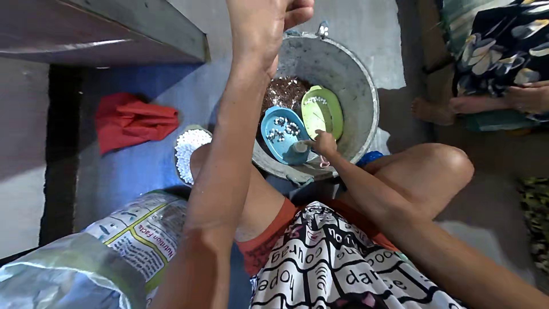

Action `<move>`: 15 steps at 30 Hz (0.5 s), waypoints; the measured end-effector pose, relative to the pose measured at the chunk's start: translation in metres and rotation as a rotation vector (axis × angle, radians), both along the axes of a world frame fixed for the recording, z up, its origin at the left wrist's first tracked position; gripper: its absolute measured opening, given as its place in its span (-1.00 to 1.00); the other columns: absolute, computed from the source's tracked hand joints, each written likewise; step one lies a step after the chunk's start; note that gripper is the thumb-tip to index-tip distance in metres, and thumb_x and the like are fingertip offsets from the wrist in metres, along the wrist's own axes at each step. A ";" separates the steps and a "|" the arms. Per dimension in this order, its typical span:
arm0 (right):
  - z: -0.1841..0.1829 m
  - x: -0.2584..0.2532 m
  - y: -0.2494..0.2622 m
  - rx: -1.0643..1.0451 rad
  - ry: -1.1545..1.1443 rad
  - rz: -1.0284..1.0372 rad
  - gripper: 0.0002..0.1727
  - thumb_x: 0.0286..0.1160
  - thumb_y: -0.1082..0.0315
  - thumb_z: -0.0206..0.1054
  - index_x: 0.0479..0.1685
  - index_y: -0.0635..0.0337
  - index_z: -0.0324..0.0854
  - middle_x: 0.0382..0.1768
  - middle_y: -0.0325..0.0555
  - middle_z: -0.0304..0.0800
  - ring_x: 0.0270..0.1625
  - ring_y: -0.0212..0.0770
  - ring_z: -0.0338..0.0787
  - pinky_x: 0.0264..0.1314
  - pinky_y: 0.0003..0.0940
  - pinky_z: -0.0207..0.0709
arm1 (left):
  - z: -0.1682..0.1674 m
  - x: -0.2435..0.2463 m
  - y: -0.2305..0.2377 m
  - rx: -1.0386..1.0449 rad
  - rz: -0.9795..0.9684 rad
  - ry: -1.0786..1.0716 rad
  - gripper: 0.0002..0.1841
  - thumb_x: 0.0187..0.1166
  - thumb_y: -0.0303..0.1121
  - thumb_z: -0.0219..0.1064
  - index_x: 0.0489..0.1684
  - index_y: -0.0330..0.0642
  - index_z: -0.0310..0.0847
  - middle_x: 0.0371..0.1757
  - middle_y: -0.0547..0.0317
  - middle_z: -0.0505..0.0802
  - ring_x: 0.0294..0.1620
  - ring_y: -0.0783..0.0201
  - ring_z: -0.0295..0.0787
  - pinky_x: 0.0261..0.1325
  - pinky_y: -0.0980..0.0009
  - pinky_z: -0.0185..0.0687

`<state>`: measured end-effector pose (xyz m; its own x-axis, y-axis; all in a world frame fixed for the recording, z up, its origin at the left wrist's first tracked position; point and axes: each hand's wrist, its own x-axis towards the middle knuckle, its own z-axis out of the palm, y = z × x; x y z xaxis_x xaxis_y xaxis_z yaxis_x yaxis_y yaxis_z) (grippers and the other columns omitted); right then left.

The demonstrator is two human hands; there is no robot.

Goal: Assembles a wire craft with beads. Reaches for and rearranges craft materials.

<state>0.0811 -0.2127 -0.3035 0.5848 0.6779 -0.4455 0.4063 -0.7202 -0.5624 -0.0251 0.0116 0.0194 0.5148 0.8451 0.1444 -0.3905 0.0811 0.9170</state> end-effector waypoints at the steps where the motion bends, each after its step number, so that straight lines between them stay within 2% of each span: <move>1: 0.016 0.003 0.003 -0.004 0.001 -0.066 -0.10 0.30 -0.24 0.58 0.53 0.23 0.53 0.19 0.36 0.77 0.19 0.43 0.76 0.18 0.54 0.57 | 0.000 0.000 0.001 -0.018 0.004 0.025 -0.90 0.47 -0.76 0.37 -0.28 -0.48 0.53 -0.37 -0.10 0.81 -0.37 0.13 0.88 -0.13 0.27 0.93; 2: 0.041 0.007 0.012 0.054 0.002 -0.127 -0.05 0.30 -0.27 0.56 0.59 0.20 0.46 0.26 0.34 0.73 0.20 0.41 0.75 0.18 0.50 0.58 | 0.001 -0.001 0.001 -0.024 -0.004 0.060 -0.89 0.54 -0.68 0.37 -0.13 -0.47 0.55 -0.28 -0.07 0.82 -0.33 0.16 0.88 -0.11 0.29 0.92; 4: 0.091 0.024 0.039 0.361 0.008 -0.172 -0.20 0.38 -0.21 0.54 0.49 0.16 0.54 0.12 0.20 0.80 -0.02 0.21 0.83 -0.01 0.28 0.71 | 0.005 -0.002 0.003 -0.020 -0.020 0.092 -0.80 0.66 -0.52 0.35 0.13 -0.39 0.57 -0.18 0.01 0.83 -0.30 0.22 0.85 -0.13 0.33 0.88; 6: 0.150 0.046 0.075 0.671 0.130 -0.093 -0.44 0.51 -0.04 0.50 0.32 0.17 0.68 0.00 -0.01 0.86 -0.08 -0.10 0.86 -0.01 -0.06 0.79 | 0.005 0.000 0.003 -0.030 -0.011 0.093 -0.79 0.68 -0.47 0.34 0.17 -0.33 0.59 -0.17 0.05 0.84 -0.30 0.25 0.85 -0.14 0.34 0.87; 8: 0.216 0.060 0.101 0.919 0.220 0.062 -0.57 0.56 0.18 0.48 0.28 0.28 0.67 -0.03 -0.06 0.87 -0.08 -0.21 0.86 0.02 -0.21 0.80 | 0.002 0.007 0.002 -0.075 -0.007 0.069 -0.80 0.67 -0.48 0.35 0.15 -0.31 0.61 -0.17 0.04 0.85 -0.31 0.26 0.84 -0.17 0.37 0.86; 10: 0.268 0.064 0.114 1.081 0.240 0.204 -0.60 0.55 0.31 0.48 0.28 0.34 0.65 -0.04 -0.05 0.87 -0.12 -0.22 0.86 -0.03 -0.25 0.80 | -0.002 0.015 0.001 -0.121 -0.014 0.056 -0.81 0.67 -0.48 0.35 0.14 -0.29 0.61 -0.15 0.03 0.86 -0.32 0.27 0.84 -0.19 0.39 0.85; 12: 0.296 0.060 0.119 1.149 0.269 0.263 -0.59 0.53 0.37 0.49 0.29 0.38 0.62 -0.03 -0.02 0.85 -0.15 -0.21 0.86 -0.07 -0.27 0.82 | -0.005 0.022 -0.001 -0.157 -0.012 0.044 -0.82 0.67 -0.47 0.35 0.13 -0.27 0.62 -0.14 0.03 0.86 -0.34 0.28 0.83 -0.21 0.41 0.83; 15: 0.293 0.051 0.124 1.212 0.308 0.161 -0.65 0.47 0.41 0.53 0.17 0.37 0.67 -0.14 -0.01 0.87 -0.22 -0.19 0.85 -0.14 -0.28 0.80 | -0.009 0.031 -0.006 -0.206 0.008 0.049 -0.81 0.66 -0.45 0.36 0.13 -0.23 0.62 -0.13 0.02 0.85 -0.33 0.29 0.80 -0.21 0.41 0.80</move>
<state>0.1320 -0.0883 -0.0101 0.4405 0.7996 0.4081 0.1765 0.3686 -0.9127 0.0064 0.0052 0.0104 0.5105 0.8580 -0.0572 -0.3473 0.2665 0.8991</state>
